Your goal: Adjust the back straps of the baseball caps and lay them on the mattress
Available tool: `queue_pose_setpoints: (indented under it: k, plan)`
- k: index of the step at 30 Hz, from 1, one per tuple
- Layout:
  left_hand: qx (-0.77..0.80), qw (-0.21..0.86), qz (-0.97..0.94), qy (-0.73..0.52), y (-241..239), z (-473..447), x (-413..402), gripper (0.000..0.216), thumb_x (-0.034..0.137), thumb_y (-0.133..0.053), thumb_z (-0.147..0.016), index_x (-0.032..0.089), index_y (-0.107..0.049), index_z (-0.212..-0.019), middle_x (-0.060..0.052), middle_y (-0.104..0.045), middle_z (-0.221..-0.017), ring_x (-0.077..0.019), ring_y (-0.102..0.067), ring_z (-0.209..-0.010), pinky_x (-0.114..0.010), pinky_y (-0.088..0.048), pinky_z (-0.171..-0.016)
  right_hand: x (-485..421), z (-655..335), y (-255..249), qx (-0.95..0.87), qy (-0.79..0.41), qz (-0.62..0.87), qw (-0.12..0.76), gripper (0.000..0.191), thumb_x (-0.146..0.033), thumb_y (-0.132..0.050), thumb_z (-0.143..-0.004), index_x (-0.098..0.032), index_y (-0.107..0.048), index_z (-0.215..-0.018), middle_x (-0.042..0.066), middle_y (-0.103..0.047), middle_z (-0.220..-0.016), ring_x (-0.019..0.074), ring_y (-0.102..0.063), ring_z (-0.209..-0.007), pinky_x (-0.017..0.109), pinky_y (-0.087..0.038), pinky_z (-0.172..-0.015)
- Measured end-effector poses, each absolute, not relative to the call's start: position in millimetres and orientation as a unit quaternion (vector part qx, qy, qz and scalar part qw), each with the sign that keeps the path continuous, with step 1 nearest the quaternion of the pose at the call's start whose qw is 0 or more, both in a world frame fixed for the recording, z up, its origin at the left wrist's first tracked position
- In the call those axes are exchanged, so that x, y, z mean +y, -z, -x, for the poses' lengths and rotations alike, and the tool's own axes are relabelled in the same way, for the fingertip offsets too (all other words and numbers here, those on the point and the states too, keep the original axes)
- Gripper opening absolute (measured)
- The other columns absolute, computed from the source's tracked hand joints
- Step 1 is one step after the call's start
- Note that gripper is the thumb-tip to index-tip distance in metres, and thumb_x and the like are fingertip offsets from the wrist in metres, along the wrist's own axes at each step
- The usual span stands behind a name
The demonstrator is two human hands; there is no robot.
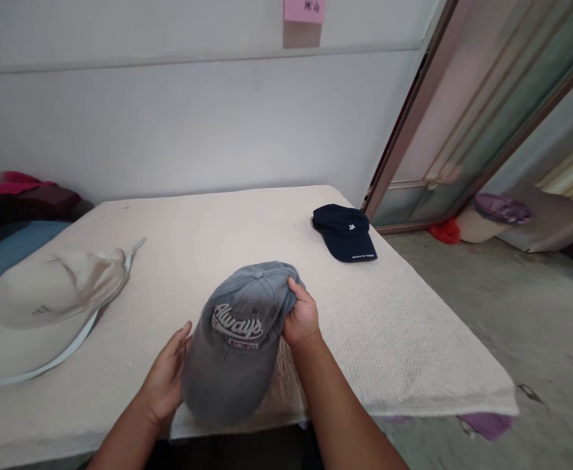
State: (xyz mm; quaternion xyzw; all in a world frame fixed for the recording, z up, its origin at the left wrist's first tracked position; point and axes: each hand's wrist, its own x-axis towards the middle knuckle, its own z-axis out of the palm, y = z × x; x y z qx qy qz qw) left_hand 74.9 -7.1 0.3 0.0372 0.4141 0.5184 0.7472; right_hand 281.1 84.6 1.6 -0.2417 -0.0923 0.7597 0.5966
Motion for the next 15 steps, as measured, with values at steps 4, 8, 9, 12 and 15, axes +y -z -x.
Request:
queue_pose_setpoints:
  k: [4, 8, 9, 12, 15]
  plan:
    - [0.452, 0.715, -0.002, -0.533, 12.9, -81.9, -20.5, 0.021, 0.015, -0.059, -0.079, 0.009, -0.069, -0.097, -0.01, -0.075, -0.084, -0.0266, -0.069, -0.088, -0.037, -0.052, -0.083, 91.2, -282.0, -4.6, -0.046, -0.735, 0.269, 0.621, 0.02, -0.024, -0.051, -0.08, -0.018, -0.069, -0.086, 0.007, -0.073, -0.091, 0.0236, -0.065, -0.098, 0.039, -0.05, -0.09]
    - [0.466, 0.682, -0.011, -0.564, 15.8, -81.5, -18.1, 0.018, 0.012, -0.064, -0.075, 0.009, -0.07, -0.091, -0.011, -0.075, -0.085, -0.0251, -0.07, -0.082, -0.035, -0.054, -0.08, 92.2, -278.0, -2.4, -0.03, -0.707, 0.33, 0.625, 0.022, -0.02, -0.047, -0.083, -0.015, -0.068, -0.086, 0.008, -0.073, -0.09, 0.0204, -0.067, -0.089, 0.033, -0.054, -0.081]
    - [0.462, 0.67, -0.028, -0.58, 14.5, -79.3, -15.5, 0.018, 0.013, -0.065, -0.074, 0.009, -0.07, -0.091, -0.011, -0.075, -0.085, -0.0243, -0.07, -0.08, -0.034, -0.054, -0.079, 91.9, -277.0, -0.2, -0.031, -0.698, 0.352, 0.623, 0.02, -0.018, -0.048, -0.083, -0.015, -0.068, -0.087, 0.007, -0.073, -0.089, 0.0189, -0.067, -0.086, 0.03, -0.055, -0.077]
    - [0.454, 0.631, -0.091, -0.622, 5.1, -68.2, -6.8, 0.021, 0.016, -0.068, -0.074, 0.01, -0.069, -0.094, -0.01, -0.075, -0.085, -0.0217, -0.07, -0.076, -0.031, -0.055, -0.074, 91.5, -275.5, 9.0, -0.043, -0.682, 0.426, 0.592, 0.014, -0.017, -0.052, -0.083, -0.017, -0.066, -0.088, 0.004, -0.072, -0.083, 0.0154, -0.066, -0.069, 0.026, -0.055, -0.061]
    - [0.445, 0.594, -0.15, -0.653, -14.2, -50.3, 2.1, 0.023, 0.018, -0.071, -0.072, 0.012, -0.069, -0.095, -0.008, -0.075, -0.085, -0.0193, -0.069, -0.074, -0.027, -0.055, -0.07, 91.8, -274.9, 16.4, -0.054, -0.698, 0.446, 0.558, 0.014, -0.018, -0.049, -0.086, -0.017, -0.063, -0.082, 0.005, -0.069, -0.073, 0.015, -0.064, -0.061, 0.026, -0.053, -0.056]
